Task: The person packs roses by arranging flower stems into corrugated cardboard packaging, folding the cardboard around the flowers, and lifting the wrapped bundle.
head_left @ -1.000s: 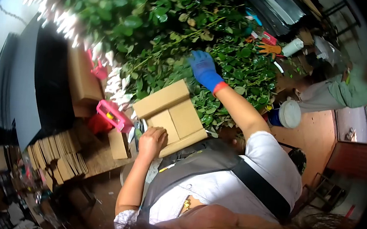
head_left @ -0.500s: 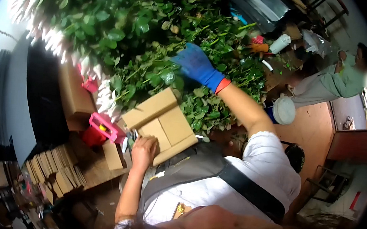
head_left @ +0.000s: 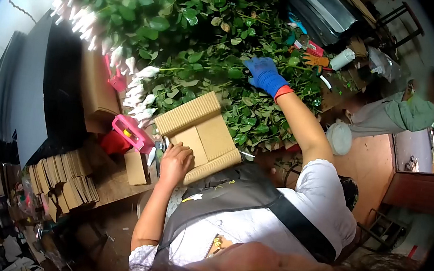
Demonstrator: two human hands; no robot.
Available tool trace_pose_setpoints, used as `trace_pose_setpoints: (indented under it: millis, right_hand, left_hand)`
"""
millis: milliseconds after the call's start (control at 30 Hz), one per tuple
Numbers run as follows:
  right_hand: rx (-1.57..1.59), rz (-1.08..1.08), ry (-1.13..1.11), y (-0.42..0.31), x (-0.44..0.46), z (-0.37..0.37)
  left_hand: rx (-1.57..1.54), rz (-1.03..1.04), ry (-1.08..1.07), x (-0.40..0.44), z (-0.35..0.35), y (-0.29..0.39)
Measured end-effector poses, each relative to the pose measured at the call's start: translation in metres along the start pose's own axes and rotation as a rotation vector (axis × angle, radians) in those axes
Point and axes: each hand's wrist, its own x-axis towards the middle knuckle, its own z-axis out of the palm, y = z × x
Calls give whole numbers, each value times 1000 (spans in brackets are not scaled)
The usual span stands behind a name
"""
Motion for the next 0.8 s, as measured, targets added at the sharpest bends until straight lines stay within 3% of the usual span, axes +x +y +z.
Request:
trace_pose_setpoints:
  millis: [33, 167, 267, 367, 433, 500, 567, 600, 667, 700, 800]
  right_hand:
    - [-36, 15, -3, -5, -1, 2]
    - [396, -152, 239, -48, 11, -4]
    - [72, -193, 613, -67, 27, 44]
    - [173, -72, 264, -64, 50, 35]
    - [254, -168, 542, -75, 30, -23]
    - [310, -275, 658, -87, 11, -67]
    - [375, -355, 438, -86, -19, -86]
    - [300, -519, 588, -76, -32, -86]
    - [432, -662, 568, -63, -69, -95]
    - [346, -642, 360, -54, -89, -89]
    - [221, -550, 125, -28, -134, -54]
  left_hand:
    - [-8, 5, -6, 1, -2, 1]
    - [1, 5, 13, 0, 3, -2]
    - [-25, -5, 0, 1, 0, -1]
    - [-17, 2, 3, 1, 1, -2]
    - [-15, 13, -2, 2, 1, -4]
    - [-23, 6, 3, 1, 3, -4]
    - [-69, -35, -51, -1, -4, -3]
    - [-93, -67, -71, -1, -9, 0]
    - [-164, -95, -83, -5, -8, -9]
    - [-178, -64, -76, -8, -6, -15]
    - [-256, -219, -118, -4, -13, -5]
